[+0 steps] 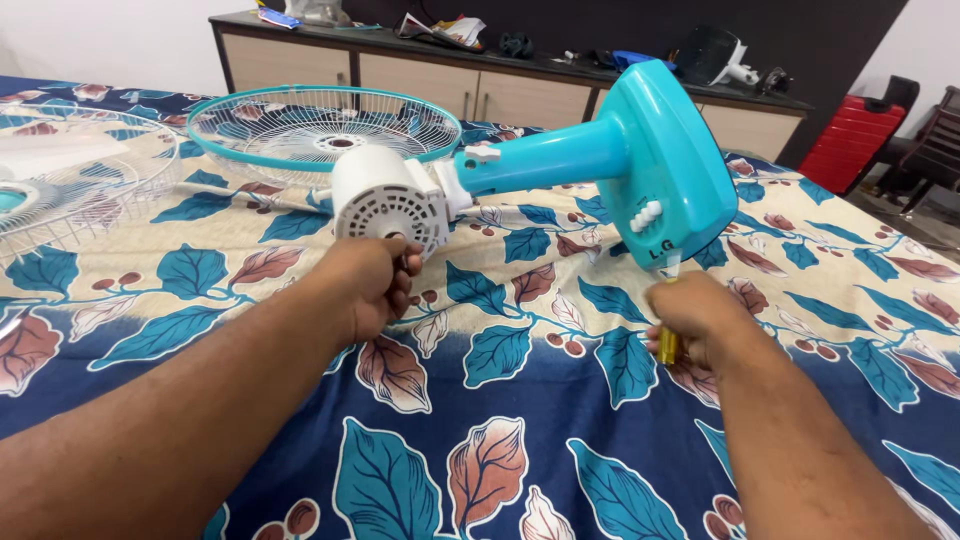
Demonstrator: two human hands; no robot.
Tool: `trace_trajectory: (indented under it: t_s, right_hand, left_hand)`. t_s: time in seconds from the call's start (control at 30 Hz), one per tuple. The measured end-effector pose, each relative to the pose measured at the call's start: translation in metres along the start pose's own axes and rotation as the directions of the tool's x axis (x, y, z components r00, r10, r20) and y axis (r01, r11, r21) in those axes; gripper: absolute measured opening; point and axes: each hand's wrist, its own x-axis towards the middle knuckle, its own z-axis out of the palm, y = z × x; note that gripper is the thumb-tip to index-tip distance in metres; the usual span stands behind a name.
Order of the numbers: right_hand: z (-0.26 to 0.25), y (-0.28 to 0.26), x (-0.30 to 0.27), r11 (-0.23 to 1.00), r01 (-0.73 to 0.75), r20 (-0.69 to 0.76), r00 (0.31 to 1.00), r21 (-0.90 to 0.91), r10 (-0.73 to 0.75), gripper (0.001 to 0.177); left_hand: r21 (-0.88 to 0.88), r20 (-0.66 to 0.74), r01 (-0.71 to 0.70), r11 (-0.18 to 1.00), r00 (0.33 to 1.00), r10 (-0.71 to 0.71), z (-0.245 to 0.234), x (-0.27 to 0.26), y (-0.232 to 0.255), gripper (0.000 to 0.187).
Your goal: The person disassembles a teal LG table fan on a floral tablecloth. They remove the front grille, fan blades, and rear grille, then use a screwdriver to detach the motor housing from the neck and unscrew the base plate.
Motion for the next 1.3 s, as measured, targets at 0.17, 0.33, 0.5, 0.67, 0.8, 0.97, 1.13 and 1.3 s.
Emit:
trace_trajectory:
  t_s: [0.17, 0.33, 0.5, 0.67, 0.8, 0.97, 1.13, 1.3]
  right_hand:
    - [-0.007, -0.002, -0.012, 0.952, 0.22, -0.217, 0.961, 0.212, -0.173, 0.044]
    - [-0.017, -0.027, -0.028, 0.911, 0.291, -0.331, 0.925, 0.292, -0.189, 0.073]
    - [0.001, -0.04, -0.038, 0.841, 0.536, -0.631, 0.627, -0.077, -0.457, 0.054]
    - [0.055, -0.044, -0.067, 0.725, 0.635, -0.541, 0.524, -0.266, -0.658, 0.047]
    - [0.102, -0.053, -0.099, 0.758, 0.597, -0.181, 0.741, -0.261, -0.646, 0.054]
    - [0.156, -0.052, -0.15, 0.422, 0.772, 0.489, 0.631, -0.476, -0.602, 0.057]
    - [0.181, -0.056, -0.191, 0.322, 0.856, 0.667, 0.517, -0.405, -0.537, 0.056]
    - [0.174, -0.076, -0.192, 0.396, 0.912, 0.681, 0.357, -0.107, -0.639, 0.048]
  left_hand:
    - [-0.049, -0.024, -0.079, 0.996, 0.997, 0.078, -0.018, -0.002, 0.023, 0.019]
    - [0.02, -0.01, -0.117, 0.993, 0.993, 0.118, -0.032, -0.009, 0.034, 0.019]
    - [0.065, -0.04, -0.062, 0.996, 0.997, 0.064, -0.04, -0.018, 0.016, 0.011]
    - [0.188, -0.035, -0.099, 0.977, 0.994, 0.107, -0.039, -0.031, 0.012, 0.027]
    - [0.375, 0.008, 0.005, 0.927, 1.0, -0.009, -0.037, -0.054, 0.019, 0.05]
    - [0.556, 0.057, 0.05, 0.83, 0.994, -0.097, -0.032, -0.085, 0.011, 0.052]
    - [0.491, 0.184, -0.105, 0.865, 0.983, 0.014, -0.046, -0.093, -0.001, 0.049]
    - [0.428, -0.13, -0.093, 0.899, 0.978, 0.163, -0.093, -0.079, 0.015, 0.027]
